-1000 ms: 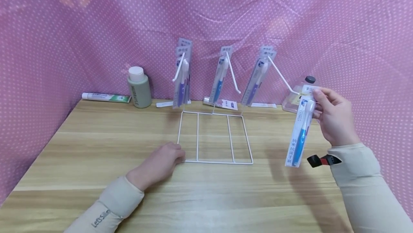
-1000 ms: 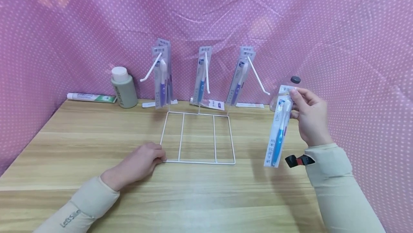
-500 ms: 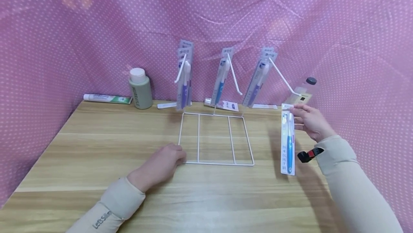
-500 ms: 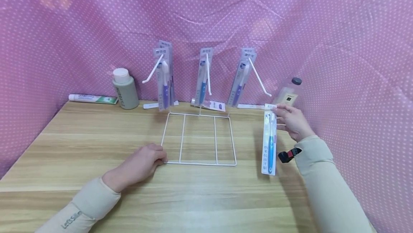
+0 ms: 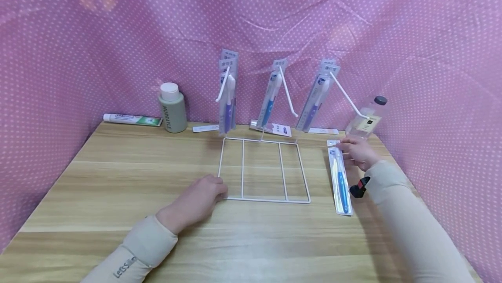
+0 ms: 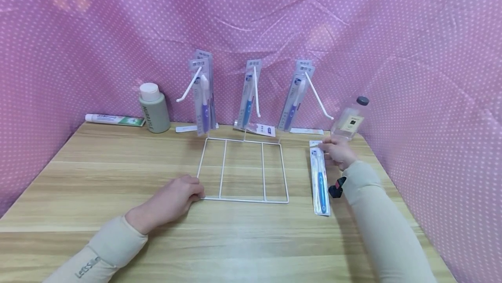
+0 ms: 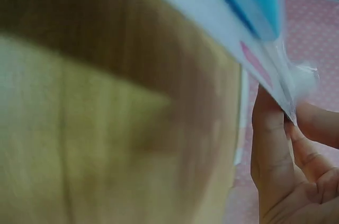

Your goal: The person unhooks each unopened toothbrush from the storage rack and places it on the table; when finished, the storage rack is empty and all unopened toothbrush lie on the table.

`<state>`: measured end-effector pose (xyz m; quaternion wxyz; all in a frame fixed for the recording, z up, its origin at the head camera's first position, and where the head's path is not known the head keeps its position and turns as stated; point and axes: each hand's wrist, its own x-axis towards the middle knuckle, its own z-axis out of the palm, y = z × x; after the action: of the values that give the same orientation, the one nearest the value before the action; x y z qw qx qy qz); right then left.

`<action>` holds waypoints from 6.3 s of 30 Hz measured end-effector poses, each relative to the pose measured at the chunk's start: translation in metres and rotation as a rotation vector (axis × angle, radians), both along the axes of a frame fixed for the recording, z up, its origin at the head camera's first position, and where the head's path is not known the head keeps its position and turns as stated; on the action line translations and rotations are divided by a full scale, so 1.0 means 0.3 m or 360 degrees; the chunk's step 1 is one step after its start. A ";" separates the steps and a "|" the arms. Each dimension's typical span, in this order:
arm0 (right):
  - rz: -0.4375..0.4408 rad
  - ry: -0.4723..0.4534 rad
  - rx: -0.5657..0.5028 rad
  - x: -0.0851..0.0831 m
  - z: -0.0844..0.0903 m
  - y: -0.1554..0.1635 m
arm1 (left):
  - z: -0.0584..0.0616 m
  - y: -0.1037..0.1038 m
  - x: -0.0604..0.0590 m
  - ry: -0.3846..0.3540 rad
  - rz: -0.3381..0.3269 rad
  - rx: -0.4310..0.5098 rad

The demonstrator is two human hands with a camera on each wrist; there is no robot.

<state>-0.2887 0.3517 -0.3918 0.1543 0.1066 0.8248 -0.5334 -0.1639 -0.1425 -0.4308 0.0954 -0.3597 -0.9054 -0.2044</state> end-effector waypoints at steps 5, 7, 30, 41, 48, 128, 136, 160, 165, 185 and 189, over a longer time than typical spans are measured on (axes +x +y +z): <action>-0.0006 -0.0056 0.0093 -0.019 -0.042 -0.017 | -0.008 -0.001 -0.003 -0.0024 0.0019 -0.0019; -0.0013 -0.0051 0.0174 -0.024 -0.054 -0.022 | -0.010 -0.001 -0.004 -0.0022 0.0022 -0.0020; 0.0055 0.0010 0.0671 -0.064 -0.091 -0.015 | 0.012 -0.004 0.008 -0.0015 0.0021 -0.0001; 0.0167 0.0044 0.0642 -0.070 -0.083 0.002 | -0.006 -0.002 -0.001 -0.0006 0.0044 -0.0021; -0.0094 0.0445 0.0485 -0.053 0.063 -0.020 | 0.003 0.006 -0.004 0.0009 0.0029 -0.0009; 0.0087 0.1486 -0.0918 0.288 0.396 -0.336 | 0.015 -0.004 -0.001 -0.0026 0.0004 -0.0026; 0.0159 0.1528 -0.0968 0.342 0.394 -0.330 | 0.008 -0.004 -0.004 0.0008 -0.0005 -0.0020; 0.0257 0.1651 -0.1158 0.389 0.431 -0.310 | -0.009 -0.001 -0.004 -0.0023 0.0009 -0.0038; 0.0265 0.1638 -0.1237 0.394 0.456 -0.271 | -0.004 -0.002 -0.003 -0.0021 0.0008 -0.0033; -0.0043 0.0628 -0.0015 0.223 0.309 0.095 | 0.002 -0.004 -0.003 0.0012 -0.0009 -0.0030; -0.0026 0.0464 0.0089 0.162 0.216 0.144 | -0.002 -0.003 -0.003 -0.0004 0.0000 -0.0031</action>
<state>-0.2400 0.3949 -0.3271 0.0254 0.0391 0.8521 -0.5213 -0.1648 -0.1435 -0.4313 0.0907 -0.3603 -0.9075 -0.1960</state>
